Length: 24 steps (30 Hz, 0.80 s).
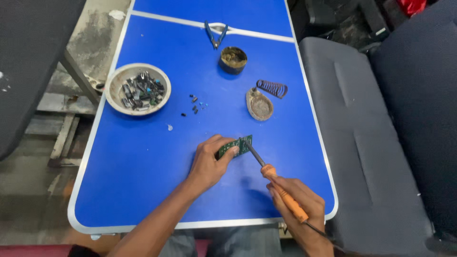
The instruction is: The person uses a soldering iron to heat and remove components from a small green circuit board. They repeatedly apply the iron to specific points on the board, then flip and inspect the board before continuing to solder additional areas.
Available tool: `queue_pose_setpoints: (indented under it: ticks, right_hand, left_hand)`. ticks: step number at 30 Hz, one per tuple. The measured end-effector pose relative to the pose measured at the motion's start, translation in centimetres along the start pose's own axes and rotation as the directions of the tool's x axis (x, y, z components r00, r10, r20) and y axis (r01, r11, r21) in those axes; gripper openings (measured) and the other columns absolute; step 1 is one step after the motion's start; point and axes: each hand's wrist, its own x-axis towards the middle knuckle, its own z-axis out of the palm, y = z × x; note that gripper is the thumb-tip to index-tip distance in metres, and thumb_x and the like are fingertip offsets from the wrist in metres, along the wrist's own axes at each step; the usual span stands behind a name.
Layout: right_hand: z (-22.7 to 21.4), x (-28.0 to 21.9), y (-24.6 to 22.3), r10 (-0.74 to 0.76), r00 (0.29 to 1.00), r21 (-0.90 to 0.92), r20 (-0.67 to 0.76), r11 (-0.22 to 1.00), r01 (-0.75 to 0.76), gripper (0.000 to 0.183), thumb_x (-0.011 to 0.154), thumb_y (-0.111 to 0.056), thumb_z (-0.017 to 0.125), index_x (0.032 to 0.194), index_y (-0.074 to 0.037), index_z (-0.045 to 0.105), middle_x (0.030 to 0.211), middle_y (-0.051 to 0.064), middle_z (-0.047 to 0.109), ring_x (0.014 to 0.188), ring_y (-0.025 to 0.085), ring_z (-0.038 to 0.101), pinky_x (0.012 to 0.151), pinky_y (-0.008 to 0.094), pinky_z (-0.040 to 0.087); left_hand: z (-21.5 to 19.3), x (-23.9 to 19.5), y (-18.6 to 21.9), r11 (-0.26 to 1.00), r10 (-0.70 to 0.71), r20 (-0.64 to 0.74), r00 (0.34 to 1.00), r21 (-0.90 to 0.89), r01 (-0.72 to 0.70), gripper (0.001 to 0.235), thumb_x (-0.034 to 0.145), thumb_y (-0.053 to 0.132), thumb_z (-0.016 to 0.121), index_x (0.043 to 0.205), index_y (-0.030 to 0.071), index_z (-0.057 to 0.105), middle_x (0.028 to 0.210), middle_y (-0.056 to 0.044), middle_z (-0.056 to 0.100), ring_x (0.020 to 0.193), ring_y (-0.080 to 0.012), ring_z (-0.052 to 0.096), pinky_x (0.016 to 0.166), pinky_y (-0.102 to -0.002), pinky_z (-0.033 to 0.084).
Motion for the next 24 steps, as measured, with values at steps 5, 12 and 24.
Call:
queue_pose_setpoints:
  ticks: [5,12,24]
  right_hand:
    - [1.1,0.4,0.1,0.410,0.892,0.217,-0.190,0.904,-0.369,0.028,0.081,-0.006,0.076,0.108,0.002,0.081,0.104,0.019,0.086,0.073,0.020,0.081,0.074,0.029,0.069]
    - [-0.4,0.4,1.4,0.072,0.997,0.050,-0.029,0.996,-0.070,0.030,0.084,-0.001,0.074,0.114,-0.006,0.078,0.105,0.013,0.085,0.092,0.018,0.082,0.082,0.026,0.066]
    - [3.2,0.9,-0.7,0.658,0.655,0.289,-0.371,0.752,-0.592,0.024,0.084,-0.005,0.074,0.102,0.008,0.082,0.073,0.028,0.082,0.057,0.031,0.076,0.061,0.036,0.064]
  left_hand:
    - [0.1,0.1,-0.2,0.997,-0.078,0.008,0.997,0.016,0.078,0.026,0.092,0.027,0.068,0.110,0.013,0.080,0.083,0.001,0.068,0.070,-0.0164,0.063,0.065,-0.034,0.048]
    - [0.5,0.1,-1.0,0.997,-0.079,0.012,0.997,-0.001,0.079,0.024,0.091,0.026,0.069,0.108,0.014,0.081,0.083,0.000,0.068,0.071,-0.0166,0.063,0.066,-0.033,0.047]
    - [0.3,0.1,-0.3,0.990,-0.142,0.042,0.989,-0.001,0.142,0.025,0.091,0.026,0.069,0.110,0.014,0.082,0.082,0.001,0.066,0.067,-0.0153,0.059,0.063,-0.033,0.045]
